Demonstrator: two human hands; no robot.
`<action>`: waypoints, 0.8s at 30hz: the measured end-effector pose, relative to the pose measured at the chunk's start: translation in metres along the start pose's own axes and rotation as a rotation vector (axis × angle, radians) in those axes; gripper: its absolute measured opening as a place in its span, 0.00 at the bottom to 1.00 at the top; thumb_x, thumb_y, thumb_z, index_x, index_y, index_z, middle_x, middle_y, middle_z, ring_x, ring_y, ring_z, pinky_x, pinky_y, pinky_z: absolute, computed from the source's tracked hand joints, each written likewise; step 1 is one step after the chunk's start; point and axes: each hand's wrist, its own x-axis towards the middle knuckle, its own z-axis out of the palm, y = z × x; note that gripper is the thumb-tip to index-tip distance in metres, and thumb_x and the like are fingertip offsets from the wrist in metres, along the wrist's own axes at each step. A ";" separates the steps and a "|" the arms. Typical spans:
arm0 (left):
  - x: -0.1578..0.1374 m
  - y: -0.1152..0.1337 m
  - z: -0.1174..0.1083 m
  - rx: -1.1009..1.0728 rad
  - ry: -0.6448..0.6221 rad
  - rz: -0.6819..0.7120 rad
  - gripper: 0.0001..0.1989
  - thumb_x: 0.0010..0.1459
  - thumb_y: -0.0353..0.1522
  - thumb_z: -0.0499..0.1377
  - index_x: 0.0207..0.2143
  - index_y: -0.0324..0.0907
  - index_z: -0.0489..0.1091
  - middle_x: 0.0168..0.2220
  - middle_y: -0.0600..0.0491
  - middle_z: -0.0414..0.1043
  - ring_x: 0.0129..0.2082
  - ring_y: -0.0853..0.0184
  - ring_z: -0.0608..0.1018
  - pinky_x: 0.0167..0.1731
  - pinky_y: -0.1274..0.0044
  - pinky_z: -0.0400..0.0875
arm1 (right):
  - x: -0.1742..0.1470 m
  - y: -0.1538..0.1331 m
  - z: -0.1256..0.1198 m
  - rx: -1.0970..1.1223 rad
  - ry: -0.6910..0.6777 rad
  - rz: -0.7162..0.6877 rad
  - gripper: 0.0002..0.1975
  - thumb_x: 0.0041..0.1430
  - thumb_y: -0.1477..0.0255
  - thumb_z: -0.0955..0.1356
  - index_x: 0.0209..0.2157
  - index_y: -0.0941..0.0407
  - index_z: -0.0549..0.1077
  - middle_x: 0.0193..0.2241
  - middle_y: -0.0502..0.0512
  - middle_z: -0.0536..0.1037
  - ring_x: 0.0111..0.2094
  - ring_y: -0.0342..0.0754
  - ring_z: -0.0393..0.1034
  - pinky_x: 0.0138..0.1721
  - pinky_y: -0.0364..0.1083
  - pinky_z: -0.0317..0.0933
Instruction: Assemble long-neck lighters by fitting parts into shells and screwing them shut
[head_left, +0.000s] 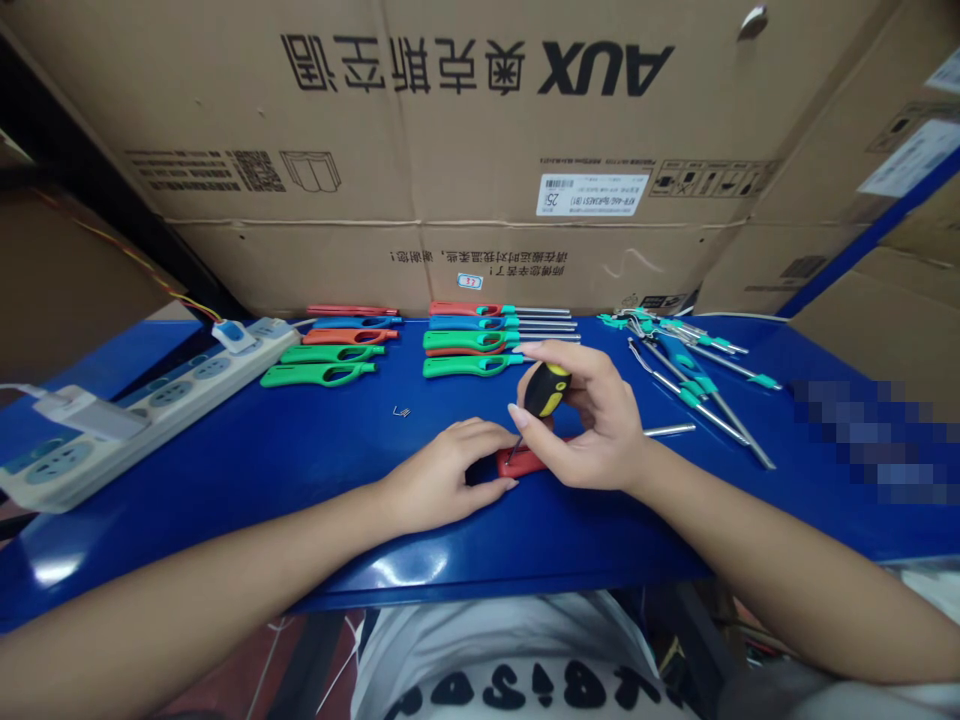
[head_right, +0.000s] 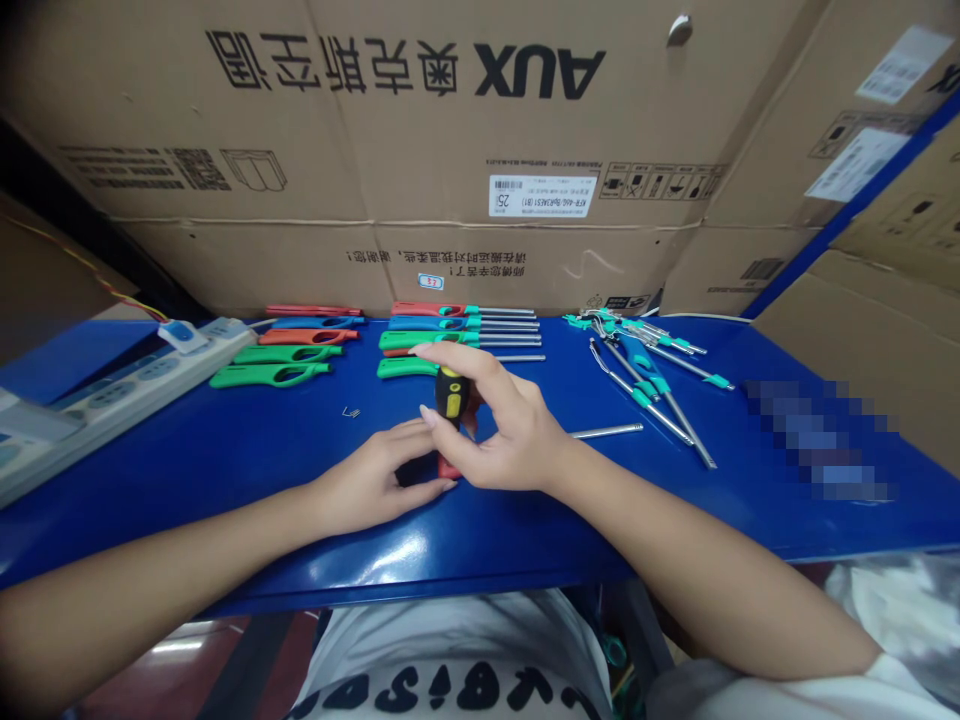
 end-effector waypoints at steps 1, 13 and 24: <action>0.000 0.000 0.000 0.000 -0.001 0.000 0.10 0.62 0.30 0.63 0.46 0.41 0.73 0.46 0.48 0.76 0.47 0.61 0.77 0.52 0.68 0.71 | 0.000 0.000 0.000 0.003 0.001 -0.004 0.32 0.59 0.79 0.70 0.62 0.48 0.61 0.50 0.57 0.76 0.32 0.45 0.75 0.28 0.46 0.75; 0.001 0.002 0.000 0.005 0.007 -0.006 0.10 0.62 0.31 0.62 0.46 0.41 0.73 0.45 0.49 0.77 0.46 0.61 0.77 0.51 0.68 0.71 | 0.001 0.001 -0.001 -0.053 -0.040 -0.010 0.31 0.60 0.77 0.70 0.63 0.50 0.60 0.54 0.58 0.75 0.40 0.48 0.78 0.37 0.47 0.78; 0.000 0.000 0.000 0.008 -0.003 -0.016 0.14 0.62 0.31 0.63 0.50 0.42 0.71 0.47 0.48 0.76 0.48 0.59 0.77 0.52 0.66 0.71 | 0.002 0.004 -0.001 -0.110 0.003 -0.075 0.30 0.59 0.77 0.71 0.62 0.51 0.62 0.51 0.56 0.78 0.41 0.47 0.79 0.42 0.45 0.78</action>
